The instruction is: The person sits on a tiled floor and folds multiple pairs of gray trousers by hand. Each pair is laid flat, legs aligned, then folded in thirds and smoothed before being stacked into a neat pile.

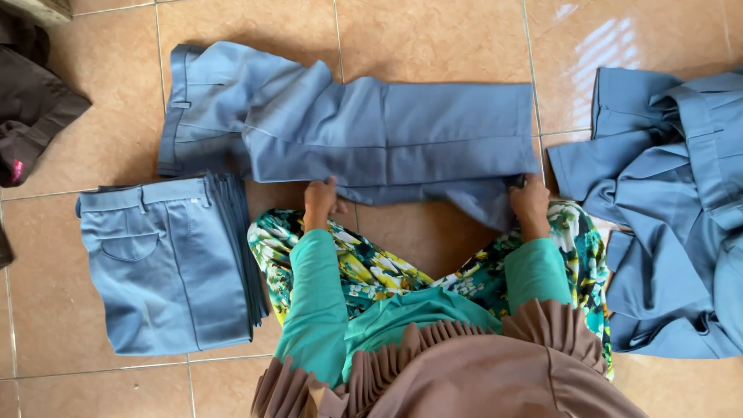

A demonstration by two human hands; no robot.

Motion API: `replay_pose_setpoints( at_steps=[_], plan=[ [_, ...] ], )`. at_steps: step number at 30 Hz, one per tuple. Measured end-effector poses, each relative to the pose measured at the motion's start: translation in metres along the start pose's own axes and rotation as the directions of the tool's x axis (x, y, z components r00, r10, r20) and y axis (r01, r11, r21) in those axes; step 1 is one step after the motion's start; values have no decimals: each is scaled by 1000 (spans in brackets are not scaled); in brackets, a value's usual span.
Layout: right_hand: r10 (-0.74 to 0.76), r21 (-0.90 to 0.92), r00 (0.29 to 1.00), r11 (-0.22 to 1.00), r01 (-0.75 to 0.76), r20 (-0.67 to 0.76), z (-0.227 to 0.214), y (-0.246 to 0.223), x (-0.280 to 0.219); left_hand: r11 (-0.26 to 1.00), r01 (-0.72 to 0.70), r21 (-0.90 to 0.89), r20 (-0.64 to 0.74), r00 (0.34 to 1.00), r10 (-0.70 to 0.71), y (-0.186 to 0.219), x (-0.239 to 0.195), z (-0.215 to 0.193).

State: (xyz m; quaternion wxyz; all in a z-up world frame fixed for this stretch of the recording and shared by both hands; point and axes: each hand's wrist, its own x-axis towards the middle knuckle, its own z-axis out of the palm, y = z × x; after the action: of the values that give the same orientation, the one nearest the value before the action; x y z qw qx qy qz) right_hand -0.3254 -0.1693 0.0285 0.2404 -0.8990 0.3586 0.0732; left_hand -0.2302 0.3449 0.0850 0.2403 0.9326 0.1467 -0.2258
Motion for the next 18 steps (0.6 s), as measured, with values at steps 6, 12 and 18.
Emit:
replay_pose_setpoints(
  at_steps=[6,12,18],
  plan=[
    [-144,-153,969,982,114,-201,-112,-140,-116,994,-39,-98,279,958,65,72,-66,-24],
    [-423,-263,880,893,364,-216,-42,-66,-29,687,396,-609,517,855,-34,94,-86,0],
    [-346,-404,938,852,331,40,-68,-87,-59,323,333,-886,288,941,-179,56,-11,74]
  ],
)
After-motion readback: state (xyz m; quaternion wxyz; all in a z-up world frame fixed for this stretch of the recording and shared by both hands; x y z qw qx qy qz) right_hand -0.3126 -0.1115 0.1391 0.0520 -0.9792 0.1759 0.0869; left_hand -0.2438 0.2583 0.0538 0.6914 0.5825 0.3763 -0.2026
